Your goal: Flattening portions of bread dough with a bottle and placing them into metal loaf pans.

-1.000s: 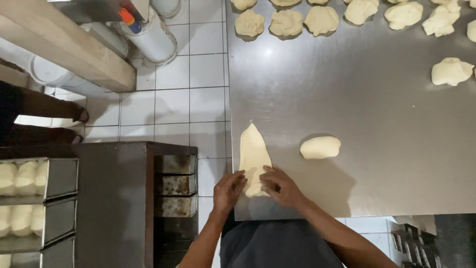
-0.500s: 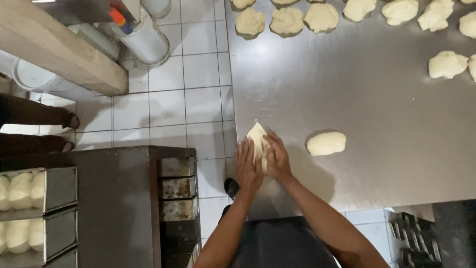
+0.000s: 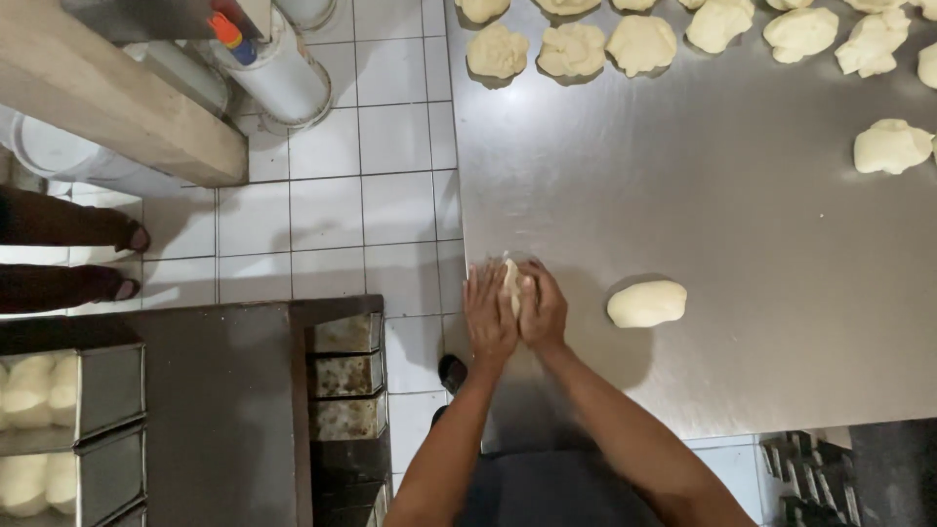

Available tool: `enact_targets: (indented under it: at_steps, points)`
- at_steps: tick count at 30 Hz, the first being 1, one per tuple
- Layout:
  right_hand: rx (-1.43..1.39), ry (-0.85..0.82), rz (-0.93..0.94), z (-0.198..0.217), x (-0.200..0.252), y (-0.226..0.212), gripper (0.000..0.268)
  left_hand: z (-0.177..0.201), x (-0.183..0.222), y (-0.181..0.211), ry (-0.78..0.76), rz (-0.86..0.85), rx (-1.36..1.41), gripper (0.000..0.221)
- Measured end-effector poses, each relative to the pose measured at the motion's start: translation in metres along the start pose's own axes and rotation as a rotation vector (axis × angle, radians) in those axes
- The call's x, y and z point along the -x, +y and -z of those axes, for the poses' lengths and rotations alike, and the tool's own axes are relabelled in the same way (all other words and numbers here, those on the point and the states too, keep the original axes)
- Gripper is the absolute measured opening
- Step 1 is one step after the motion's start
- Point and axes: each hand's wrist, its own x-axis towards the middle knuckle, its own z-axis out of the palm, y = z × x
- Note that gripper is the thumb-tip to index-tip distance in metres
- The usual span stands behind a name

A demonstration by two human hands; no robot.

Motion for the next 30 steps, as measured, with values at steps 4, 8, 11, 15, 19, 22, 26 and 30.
enact_targets:
  at_steps: [4, 8, 11, 15, 19, 22, 26, 30]
  points:
    - [-0.241, -0.079, -0.292, 0.004, -0.026, 0.006, 0.034, -0.001, -0.009, -0.011, 0.108, 0.28, 0.33, 0.047]
    - [0.062, -0.019, 0.197, 0.014, -0.003, -0.006, 0.033, 0.009, 0.014, 0.011, 0.158, 0.044, 0.128, 0.042]
    - [0.163, -0.066, 0.282, 0.002, -0.007, 0.001, 0.034, 0.001, 0.003, 0.019, 0.15, -0.066, 0.049, 0.042]
    - [-0.001, -0.049, 0.12, -0.024, -0.054, 0.02, 0.037, -0.007, -0.052, 0.008, 0.159, 0.032, 0.101, 0.035]
    - [-0.253, -0.124, -0.065, -0.019, -0.098, 0.028, 0.041, -0.001, -0.07, 0.0, 0.157, 0.338, 0.259, 0.034]
    - [-0.291, -0.217, -0.175, 0.033, -0.112, 0.024, 0.041, 0.011, -0.068, 0.006, 0.075, -0.059, -0.094, 0.028]
    - [0.114, -0.538, -0.122, 0.14, -0.103, 0.005, 0.041, 0.009, -0.061, 0.0, -0.215, -0.356, -0.409, 0.07]
    - [0.84, -0.935, 0.143, 0.21, -0.079, 0.026, 0.084, 0.019, -0.072, 0.019, -0.423, -0.014, -0.464, 0.082]
